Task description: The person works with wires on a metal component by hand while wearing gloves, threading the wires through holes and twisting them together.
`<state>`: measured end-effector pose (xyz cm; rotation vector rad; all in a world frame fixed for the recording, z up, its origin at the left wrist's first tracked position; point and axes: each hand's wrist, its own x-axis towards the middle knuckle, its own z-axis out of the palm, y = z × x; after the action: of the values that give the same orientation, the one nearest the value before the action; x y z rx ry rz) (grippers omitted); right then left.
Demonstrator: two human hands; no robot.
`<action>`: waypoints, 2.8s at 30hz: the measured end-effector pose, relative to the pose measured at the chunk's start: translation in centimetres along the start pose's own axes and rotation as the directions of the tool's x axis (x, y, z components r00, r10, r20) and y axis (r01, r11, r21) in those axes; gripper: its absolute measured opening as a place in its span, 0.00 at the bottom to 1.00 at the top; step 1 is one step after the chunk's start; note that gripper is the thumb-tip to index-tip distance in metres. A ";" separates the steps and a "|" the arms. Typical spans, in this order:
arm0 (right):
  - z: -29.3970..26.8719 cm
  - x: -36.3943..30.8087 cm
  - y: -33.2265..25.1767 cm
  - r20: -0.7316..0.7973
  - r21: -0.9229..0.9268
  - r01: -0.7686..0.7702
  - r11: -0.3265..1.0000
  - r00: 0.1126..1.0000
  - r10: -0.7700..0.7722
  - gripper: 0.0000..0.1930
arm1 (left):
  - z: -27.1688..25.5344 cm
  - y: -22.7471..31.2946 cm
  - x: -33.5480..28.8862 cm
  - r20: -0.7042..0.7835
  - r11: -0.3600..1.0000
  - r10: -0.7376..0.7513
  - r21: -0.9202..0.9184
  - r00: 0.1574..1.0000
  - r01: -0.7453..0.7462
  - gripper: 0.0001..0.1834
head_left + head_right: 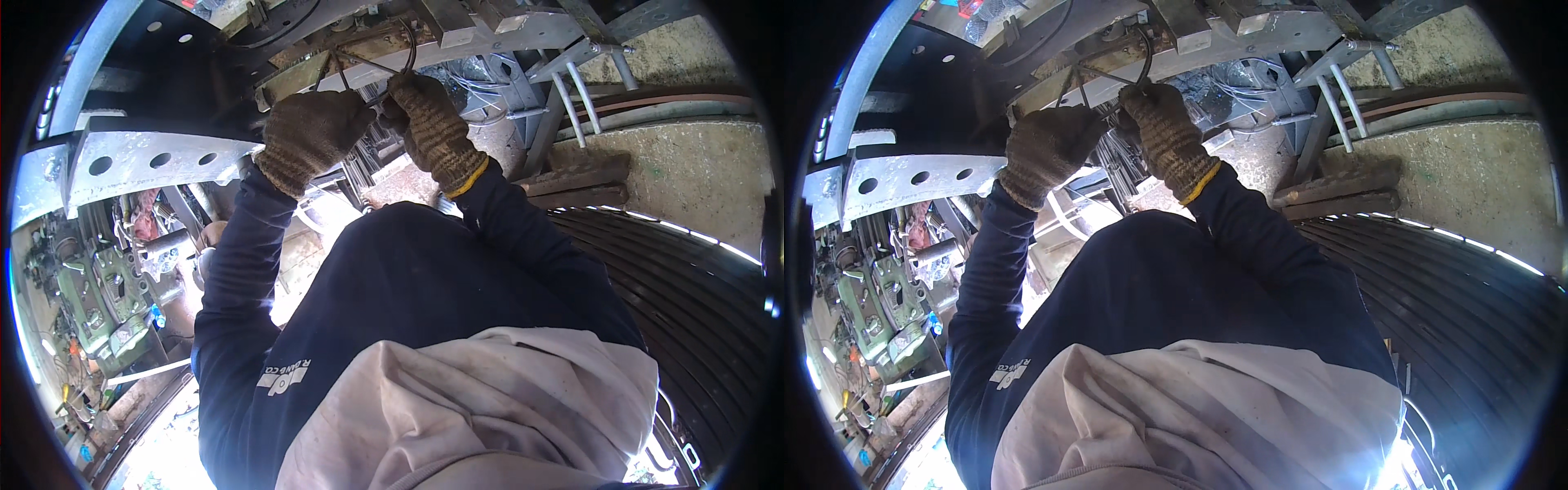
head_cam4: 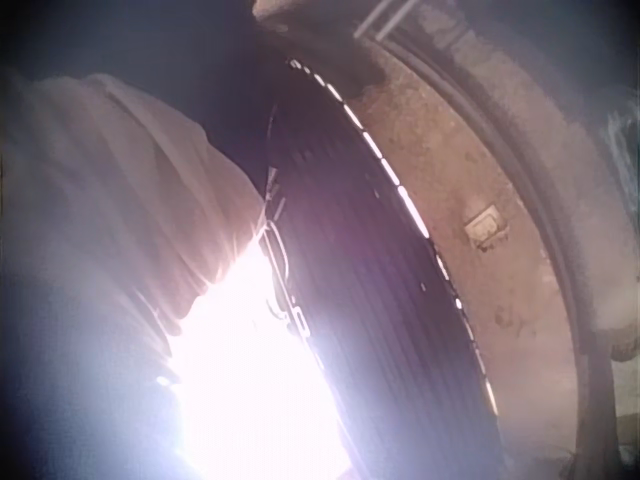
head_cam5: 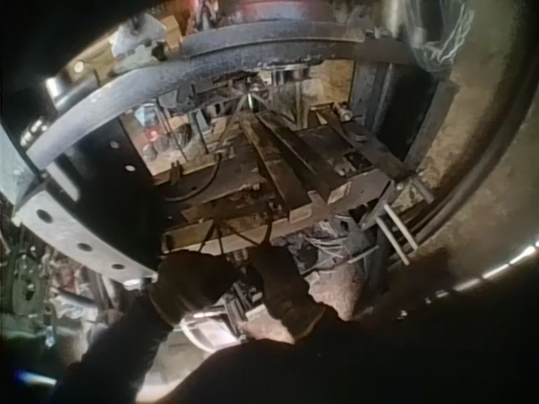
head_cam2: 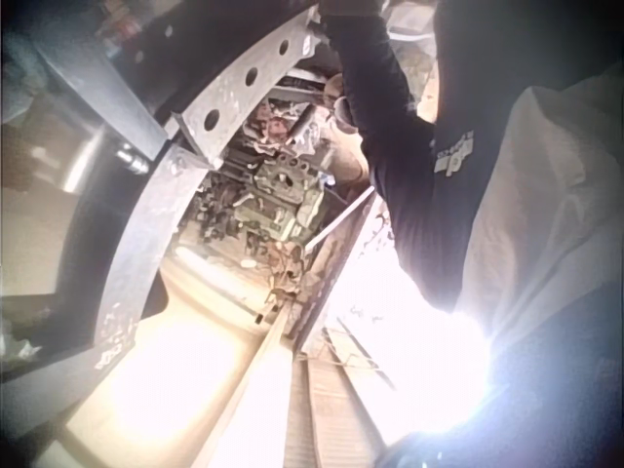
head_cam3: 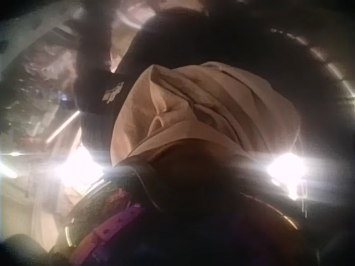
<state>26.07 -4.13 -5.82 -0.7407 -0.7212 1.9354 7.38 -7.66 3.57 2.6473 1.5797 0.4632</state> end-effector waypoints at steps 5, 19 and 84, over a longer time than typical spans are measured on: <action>-0.2 0.9 1.3 0.228 0.249 0.016 0.968 0.971 -0.074 0.21 | -0.1 -1.0 0.2 0.057 0.999 0.037 -0.003 0.998 -0.037 0.13; 1.7 0.5 1.2 0.129 -0.228 0.187 0.956 0.979 -0.161 0.20 | 0.6 -4.9 0.9 -0.094 0.946 0.272 -0.157 0.958 -0.284 0.17; -1.3 3.2 0.7 0.232 -0.361 0.393 0.846 0.916 -0.327 0.19 | 3.5 -1.8 4.5 0.089 0.986 0.116 0.110 0.989 -0.125 0.19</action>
<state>25.33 -1.32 -7.81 -0.6347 -1.2912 1.5247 8.77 -2.42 0.98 2.8190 1.4726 0.2692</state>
